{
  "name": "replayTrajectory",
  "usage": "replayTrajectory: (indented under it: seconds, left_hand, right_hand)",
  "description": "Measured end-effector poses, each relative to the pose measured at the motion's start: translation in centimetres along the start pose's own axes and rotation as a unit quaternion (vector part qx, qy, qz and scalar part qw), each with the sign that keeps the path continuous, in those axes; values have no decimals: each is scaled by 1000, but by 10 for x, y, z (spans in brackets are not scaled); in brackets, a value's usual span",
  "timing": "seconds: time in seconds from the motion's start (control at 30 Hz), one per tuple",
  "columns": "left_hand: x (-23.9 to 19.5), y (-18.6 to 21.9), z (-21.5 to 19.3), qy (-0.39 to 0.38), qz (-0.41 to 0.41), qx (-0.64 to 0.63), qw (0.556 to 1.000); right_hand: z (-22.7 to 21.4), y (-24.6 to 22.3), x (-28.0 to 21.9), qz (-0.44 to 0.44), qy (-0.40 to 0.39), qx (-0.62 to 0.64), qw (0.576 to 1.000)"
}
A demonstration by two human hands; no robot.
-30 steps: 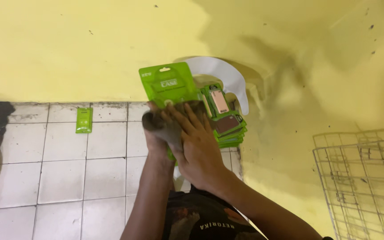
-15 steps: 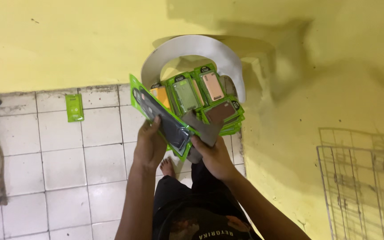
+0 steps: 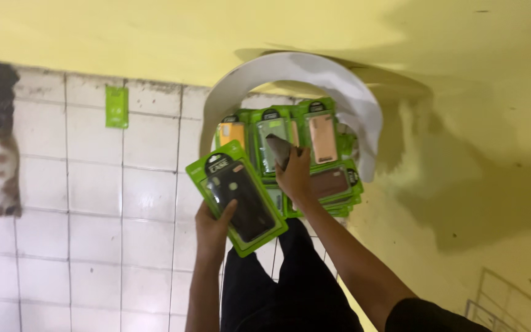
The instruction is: The person picks up packaged phone cases from a white plastic chair, wipes each package with a cloth, and hangs them on a wall-mounted wire grid display. The process is repeated for multiple cases of different colors and designs.
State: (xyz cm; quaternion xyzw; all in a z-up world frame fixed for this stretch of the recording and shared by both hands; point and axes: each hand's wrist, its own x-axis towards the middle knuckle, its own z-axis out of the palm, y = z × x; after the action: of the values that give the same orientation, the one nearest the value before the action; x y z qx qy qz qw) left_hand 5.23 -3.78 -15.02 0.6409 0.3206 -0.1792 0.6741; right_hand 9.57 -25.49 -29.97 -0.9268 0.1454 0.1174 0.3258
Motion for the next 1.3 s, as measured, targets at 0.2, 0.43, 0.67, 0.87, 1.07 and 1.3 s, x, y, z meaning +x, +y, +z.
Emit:
replayTrajectory:
  seconds: [0.2, 0.43, 0.67, 0.87, 1.07, 1.3]
  left_hand:
    - [-13, 7, -9, 15, -13, -4, 1000]
    - [-38, 38, -54, 39, -11, -29, 999]
    - [-80, 47, -167, 11, 84, -95, 992]
    - [-122, 67, -316, -25, 149, -94, 984]
    - [-151, 111, -458, 0, 206, -60, 977]
    - [-134, 146, -564, 20, 315, -50, 948]
  right_hand:
    - [26, -5, 13, 2, -73, -91, 993]
    - [0, -22, -8, -45, -128, -174, 975]
    - [-45, -155, -86, -159, 10, -42, 986]
    - [-26, -361, -188, -171, -202, 413, 871]
    - [24, -537, -246, -279, -273, 356, 849]
    - [87, -638, -253, -325, -274, 385, 819]
